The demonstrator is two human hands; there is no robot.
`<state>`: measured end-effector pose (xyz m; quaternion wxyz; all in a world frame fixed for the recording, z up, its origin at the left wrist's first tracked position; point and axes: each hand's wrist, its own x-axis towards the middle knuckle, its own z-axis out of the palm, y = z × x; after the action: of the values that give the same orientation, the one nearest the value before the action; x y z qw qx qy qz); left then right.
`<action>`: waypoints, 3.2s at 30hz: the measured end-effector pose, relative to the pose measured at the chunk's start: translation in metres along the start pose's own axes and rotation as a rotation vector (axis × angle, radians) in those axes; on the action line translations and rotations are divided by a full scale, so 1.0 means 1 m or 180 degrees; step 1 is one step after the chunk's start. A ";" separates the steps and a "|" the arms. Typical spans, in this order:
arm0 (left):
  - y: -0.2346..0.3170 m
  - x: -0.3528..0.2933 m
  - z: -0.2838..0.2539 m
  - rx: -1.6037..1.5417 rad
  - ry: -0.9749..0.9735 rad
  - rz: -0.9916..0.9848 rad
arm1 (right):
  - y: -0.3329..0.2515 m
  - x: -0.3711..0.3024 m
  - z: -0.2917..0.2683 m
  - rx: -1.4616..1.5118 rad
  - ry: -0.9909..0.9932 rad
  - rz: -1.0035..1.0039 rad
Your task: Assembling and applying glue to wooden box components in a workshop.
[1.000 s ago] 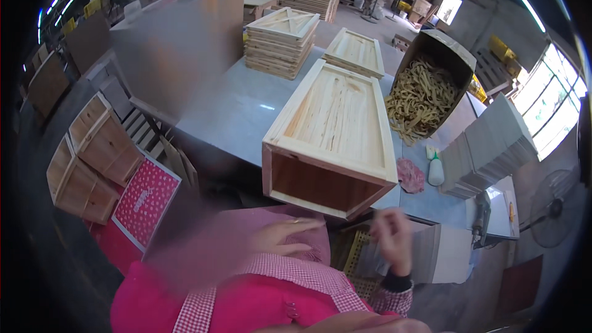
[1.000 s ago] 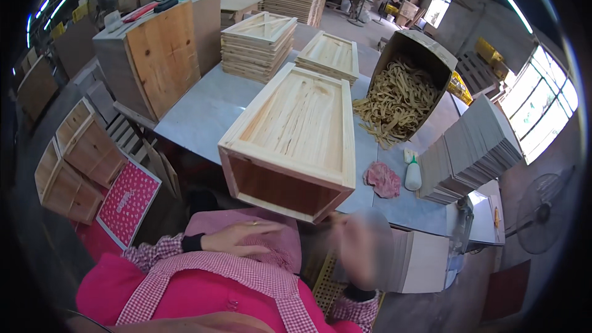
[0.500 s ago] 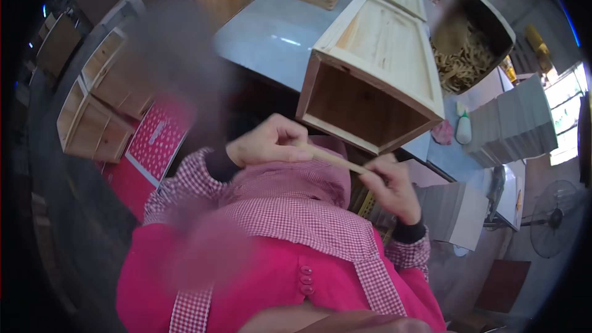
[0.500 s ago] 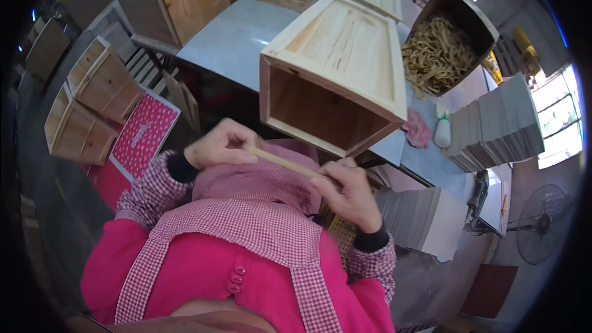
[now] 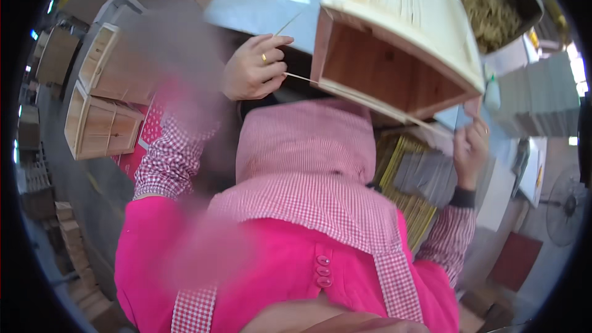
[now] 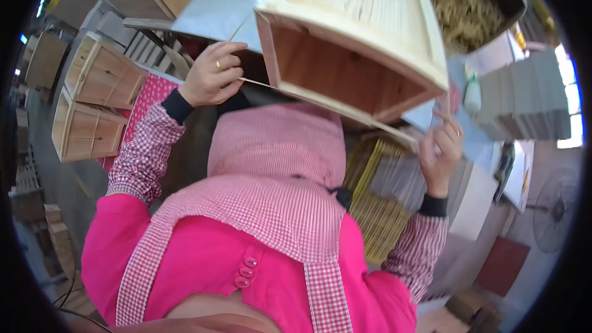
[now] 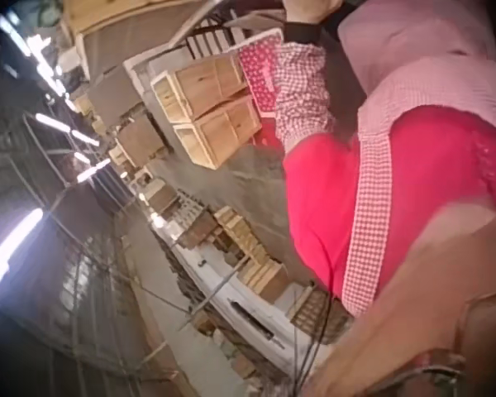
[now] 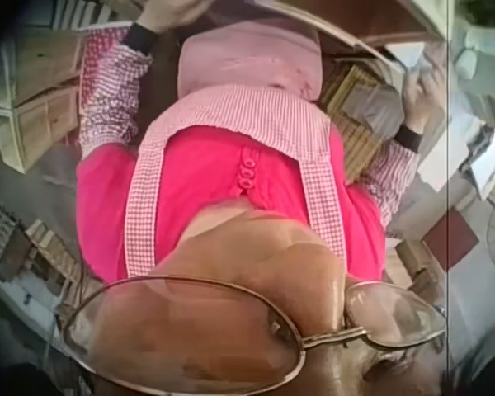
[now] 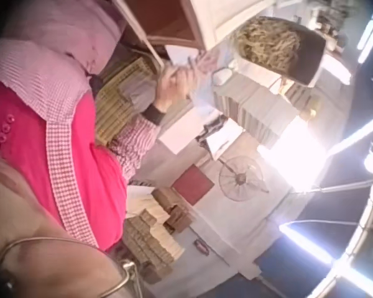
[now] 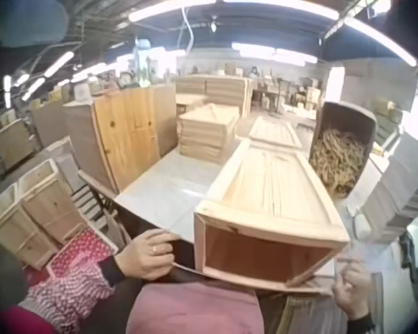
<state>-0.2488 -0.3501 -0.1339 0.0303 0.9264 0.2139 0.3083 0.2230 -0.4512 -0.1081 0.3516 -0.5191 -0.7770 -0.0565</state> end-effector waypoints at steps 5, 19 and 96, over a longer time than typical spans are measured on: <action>-0.020 -0.037 0.059 0.1200 -0.0441 -0.0240 | 0.026 0.009 0.080 -0.0470 -0.0065 -0.0533; -0.029 0.034 0.014 0.0917 -0.0502 0.0262 | 0.026 0.074 0.081 0.0450 0.1376 -0.0024; 0.039 0.176 -0.048 -0.2333 0.1686 -0.2220 | 0.311 0.320 0.184 -0.1547 0.0040 0.0921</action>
<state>-0.1356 -0.3156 0.0106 0.3949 0.6211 0.3864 0.5559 0.3279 0.0183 -0.1381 0.2260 -0.6934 -0.6563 -0.1936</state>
